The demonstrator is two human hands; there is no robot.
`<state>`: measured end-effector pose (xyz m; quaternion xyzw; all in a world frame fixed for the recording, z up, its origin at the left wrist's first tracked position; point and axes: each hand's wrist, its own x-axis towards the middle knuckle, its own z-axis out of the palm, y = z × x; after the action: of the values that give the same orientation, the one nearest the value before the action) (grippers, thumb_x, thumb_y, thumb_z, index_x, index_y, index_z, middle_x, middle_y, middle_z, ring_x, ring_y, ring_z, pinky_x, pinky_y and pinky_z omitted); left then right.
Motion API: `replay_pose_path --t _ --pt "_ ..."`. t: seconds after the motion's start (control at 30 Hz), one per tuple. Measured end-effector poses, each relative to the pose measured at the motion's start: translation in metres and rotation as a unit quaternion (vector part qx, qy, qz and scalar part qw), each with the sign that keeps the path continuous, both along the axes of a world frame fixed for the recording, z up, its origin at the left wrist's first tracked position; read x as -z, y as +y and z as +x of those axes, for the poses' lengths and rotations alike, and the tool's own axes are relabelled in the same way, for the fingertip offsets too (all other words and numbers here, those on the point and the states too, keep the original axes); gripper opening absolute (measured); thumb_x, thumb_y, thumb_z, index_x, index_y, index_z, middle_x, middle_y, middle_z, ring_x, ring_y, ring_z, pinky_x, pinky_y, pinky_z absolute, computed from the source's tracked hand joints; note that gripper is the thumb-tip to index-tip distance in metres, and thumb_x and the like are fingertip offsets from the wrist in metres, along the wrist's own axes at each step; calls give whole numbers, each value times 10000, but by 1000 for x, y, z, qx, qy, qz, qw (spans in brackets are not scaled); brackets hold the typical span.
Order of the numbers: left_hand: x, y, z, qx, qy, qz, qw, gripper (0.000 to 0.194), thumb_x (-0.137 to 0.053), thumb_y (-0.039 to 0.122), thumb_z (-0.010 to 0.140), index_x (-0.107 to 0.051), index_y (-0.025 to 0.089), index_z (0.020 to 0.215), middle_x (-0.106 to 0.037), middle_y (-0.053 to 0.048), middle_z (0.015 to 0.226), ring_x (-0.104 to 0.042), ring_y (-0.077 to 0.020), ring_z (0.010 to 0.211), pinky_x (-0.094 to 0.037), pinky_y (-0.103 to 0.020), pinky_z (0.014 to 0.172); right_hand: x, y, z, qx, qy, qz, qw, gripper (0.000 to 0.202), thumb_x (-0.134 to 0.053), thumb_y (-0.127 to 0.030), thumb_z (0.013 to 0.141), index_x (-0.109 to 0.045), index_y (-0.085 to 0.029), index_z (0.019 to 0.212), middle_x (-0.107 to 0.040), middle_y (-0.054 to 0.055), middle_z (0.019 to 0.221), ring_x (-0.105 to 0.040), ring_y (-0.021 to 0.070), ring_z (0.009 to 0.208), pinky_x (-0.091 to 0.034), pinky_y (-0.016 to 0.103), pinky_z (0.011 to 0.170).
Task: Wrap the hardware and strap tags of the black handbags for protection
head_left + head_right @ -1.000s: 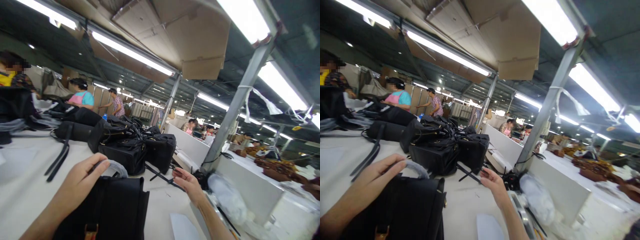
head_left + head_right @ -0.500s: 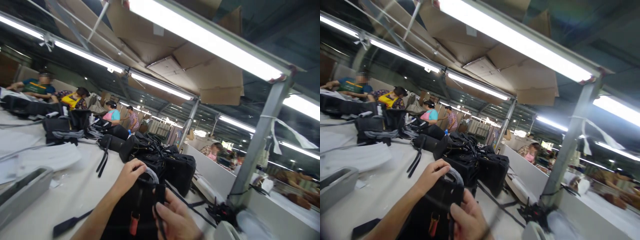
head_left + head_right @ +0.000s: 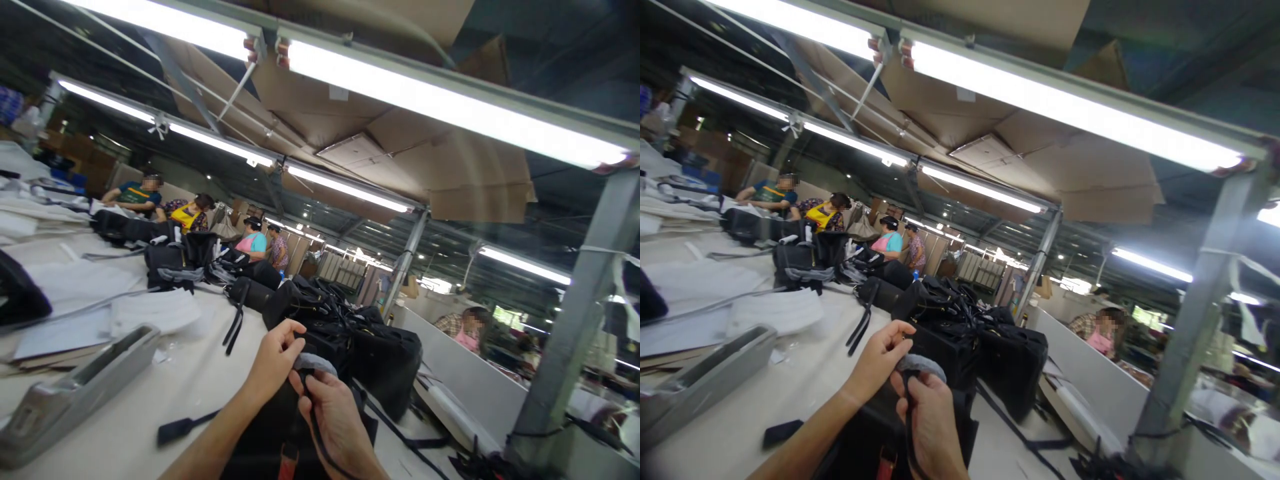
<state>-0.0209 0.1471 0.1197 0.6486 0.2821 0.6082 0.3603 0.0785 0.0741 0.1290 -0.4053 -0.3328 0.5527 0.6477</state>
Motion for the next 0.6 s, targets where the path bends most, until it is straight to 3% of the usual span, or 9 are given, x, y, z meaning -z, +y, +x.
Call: replay_pose_path --t 0.13,0.27,0.4,0.5,0.6 --pt "-16 5 -3 -7 144 40 989 304 -564 330 769 -672 135 975 -503 47 601 -495 -153 592 -372 -253 576 16 7 4 38 -26 17 999 570 -876 -404 432 -664 -162 903 -723 51 655 -371 16 348 -215 132 341" --pt "-32 7 0 -3 211 90 973 115 -584 218 744 -663 181 669 -563 25 603 -528 -158 636 -376 -253 617 23 11 9 59 -45 33 997 611 -876 -476 481 -665 -176 970 -708 11 651 -410 32 358 -278 147 354" --pt "-40 -1 6 -69 191 135 970 132 -554 197 818 -664 198 745 -600 -21 823 -553 -185 826 -406 -286 776 31 5 20 37 -98 57 993 560 -876 -493 533 -692 -149 934 -718 45 747 -590 102 526 -382 160 401" --pt "-35 -14 3 -96 122 200 968 184 -502 216 894 -675 199 836 -591 -47 910 -567 -185 869 -433 -297 821 42 -5 28 0 -152 40 988 495 -848 -514 591 -705 -129 868 -705 58 754 -626 132 593 -467 201 472" --pt "-14 -32 -4 -37 71 233 969 206 -494 199 907 -693 203 856 -615 -63 924 -593 -182 872 -473 -291 805 51 -12 33 -42 -169 47 984 445 -817 -489 654 -709 -145 915 -685 40 753 -624 148 608 -516 256 525"
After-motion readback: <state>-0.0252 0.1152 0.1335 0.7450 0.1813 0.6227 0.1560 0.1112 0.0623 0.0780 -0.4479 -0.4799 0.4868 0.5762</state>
